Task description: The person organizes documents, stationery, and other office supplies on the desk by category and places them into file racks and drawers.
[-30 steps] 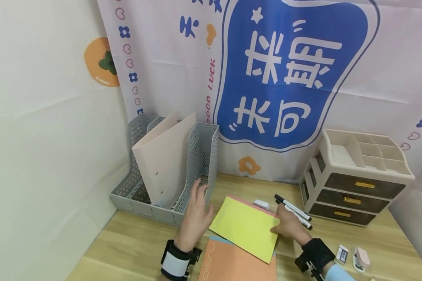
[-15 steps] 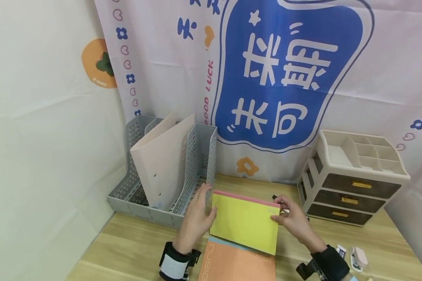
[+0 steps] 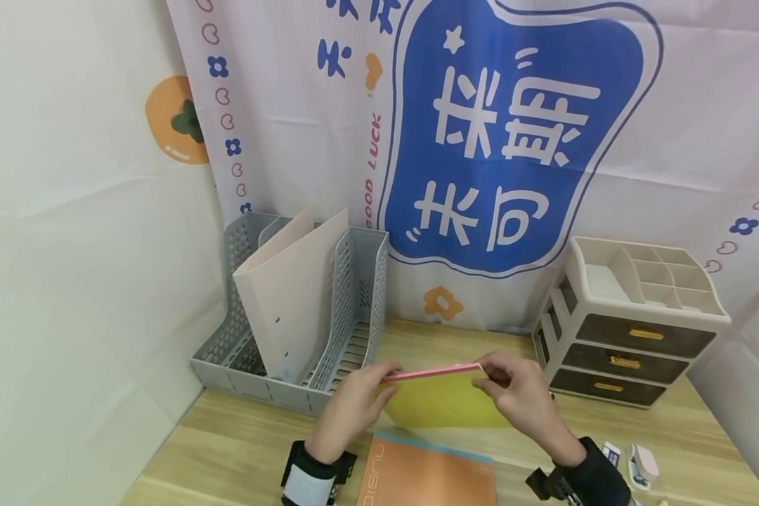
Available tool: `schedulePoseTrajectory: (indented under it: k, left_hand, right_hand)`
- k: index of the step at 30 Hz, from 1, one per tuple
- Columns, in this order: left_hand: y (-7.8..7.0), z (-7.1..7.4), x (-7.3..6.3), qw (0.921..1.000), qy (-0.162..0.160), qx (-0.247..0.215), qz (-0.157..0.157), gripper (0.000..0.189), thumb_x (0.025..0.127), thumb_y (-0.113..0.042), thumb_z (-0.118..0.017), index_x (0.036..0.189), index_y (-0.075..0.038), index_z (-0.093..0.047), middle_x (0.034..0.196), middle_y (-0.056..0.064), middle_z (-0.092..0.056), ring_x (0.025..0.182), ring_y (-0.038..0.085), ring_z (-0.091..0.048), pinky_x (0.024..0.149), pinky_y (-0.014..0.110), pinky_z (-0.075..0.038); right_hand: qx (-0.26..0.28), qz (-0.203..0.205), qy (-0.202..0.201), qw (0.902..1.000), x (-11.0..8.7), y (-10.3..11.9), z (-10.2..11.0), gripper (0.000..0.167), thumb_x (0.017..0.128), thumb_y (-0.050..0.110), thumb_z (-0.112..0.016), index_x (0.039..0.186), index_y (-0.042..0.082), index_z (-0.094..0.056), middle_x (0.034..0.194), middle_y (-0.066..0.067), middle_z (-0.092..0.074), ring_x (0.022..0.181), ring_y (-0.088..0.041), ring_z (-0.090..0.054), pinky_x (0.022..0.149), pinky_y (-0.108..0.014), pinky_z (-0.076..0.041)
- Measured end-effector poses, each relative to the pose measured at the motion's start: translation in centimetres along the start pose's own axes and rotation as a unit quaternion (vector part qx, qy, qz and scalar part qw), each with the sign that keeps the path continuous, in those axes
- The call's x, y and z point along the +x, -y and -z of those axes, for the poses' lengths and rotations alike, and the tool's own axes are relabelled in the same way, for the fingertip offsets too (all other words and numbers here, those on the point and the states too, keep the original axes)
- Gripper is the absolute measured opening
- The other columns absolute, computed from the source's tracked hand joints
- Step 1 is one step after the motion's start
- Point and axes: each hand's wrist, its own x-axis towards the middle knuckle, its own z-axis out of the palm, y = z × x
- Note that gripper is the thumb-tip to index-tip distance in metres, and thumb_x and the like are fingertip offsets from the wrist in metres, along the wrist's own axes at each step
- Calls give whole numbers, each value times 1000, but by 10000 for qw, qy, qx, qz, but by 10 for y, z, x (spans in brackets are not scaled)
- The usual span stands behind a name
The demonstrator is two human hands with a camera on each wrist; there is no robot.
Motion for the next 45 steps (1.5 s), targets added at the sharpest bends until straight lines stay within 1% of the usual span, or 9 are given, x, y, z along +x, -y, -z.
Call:
schedulePoseTrajectory:
  k: [1, 2, 7, 8, 12, 16, 24, 34, 45]
  left_hand:
    - [0, 0, 0, 9999, 119, -15, -20, 26, 89, -8, -72, 115, -9, -68, 103, 6, -75, 89, 16, -71, 74, 28, -59]
    - [0, 0, 0, 9997, 223, -38, -30, 24, 90, -8, -70, 114, -9, -68, 102, 5, -75, 88, 15, -71, 75, 28, -59]
    - [1, 0, -1, 9992, 349, -162, -81, 19, 90, -4, -68, 108, -7, -72, 95, 6, -75, 84, 15, -71, 73, 28, -59]
    - [2, 0, -1, 9993, 322, -196, -83, 18, 90, -3, -69, 107, -7, -72, 93, 6, -76, 83, 15, -71, 72, 27, -59]
    - [1, 3, -1, 9999, 15, -138, 28, 14, 87, -2, -71, 99, -6, -75, 85, 7, -77, 74, 15, -73, 62, 22, -57]
    - [2, 7, -1, 9986, -449, 197, 189, 8, 83, -3, -74, 89, -8, -76, 77, 5, -76, 67, 15, -72, 55, 19, -53]
    - [10, 21, -4, 9918, -1178, 418, 260, 9, 78, -1, -77, 83, -8, -75, 71, 4, -74, 61, 15, -69, 52, 22, -50]
    - [11, 34, -8, 9950, -823, 96, 562, 13, 79, 2, -78, 89, -7, -78, 73, 2, -74, 56, 2, -54, 51, 16, -42]
    - [4, 44, -11, 9973, -240, 316, 616, 14, 82, 3, -73, 92, -5, -78, 70, 2, -71, 51, 0, -42, 46, 16, -36]
  right_hand:
    - [129, 361, -66, 9992, -3, -19, -5, 19, 90, 13, -73, 108, 18, -71, 89, 7, -67, 74, -2, -59, 66, -19, -48]
    - [10, 563, -121, 9983, -2, -17, -5, 21, 89, 13, -73, 109, 20, -71, 91, 8, -67, 77, -1, -60, 69, -18, -49]
    - [-759, 866, -255, 9930, 19, 34, 2, 32, 79, -3, -78, 101, 19, -72, 89, 7, -69, 73, 0, -55, 67, -14, -44]
    - [-996, 795, -260, 9915, 26, 59, 6, 36, 74, -8, -80, 97, 19, -72, 86, 8, -67, 70, 1, -52, 64, -13, -42]
    - [-1032, 805, -263, 9910, 38, 73, 8, 36, 71, -10, -81, 93, 17, -72, 82, 6, -67, 68, 0, -52, 64, -11, -41]
    - [-1312, 638, -128, 9892, 44, 73, 8, 31, 73, -5, -82, 91, 17, -72, 79, 9, -66, 67, 0, -53, 62, -19, -46]
    - [-2509, 454, -165, 9668, 49, 77, 3, 26, 72, -2, -84, 91, 13, -73, 83, 0, -71, 73, -13, -67, 64, -29, -55]
    - [-2925, 1438, -927, 9408, 62, 86, -7, 19, 75, -4, -79, 79, 13, -72, 71, -1, -67, 63, -15, -65, 59, -29, -54]
    - [-3021, 1722, -957, 9327, 82, 103, -14, 17, 73, -7, -78, 79, 9, -75, 69, -2, -71, 61, -18, -68, 54, -31, -54]
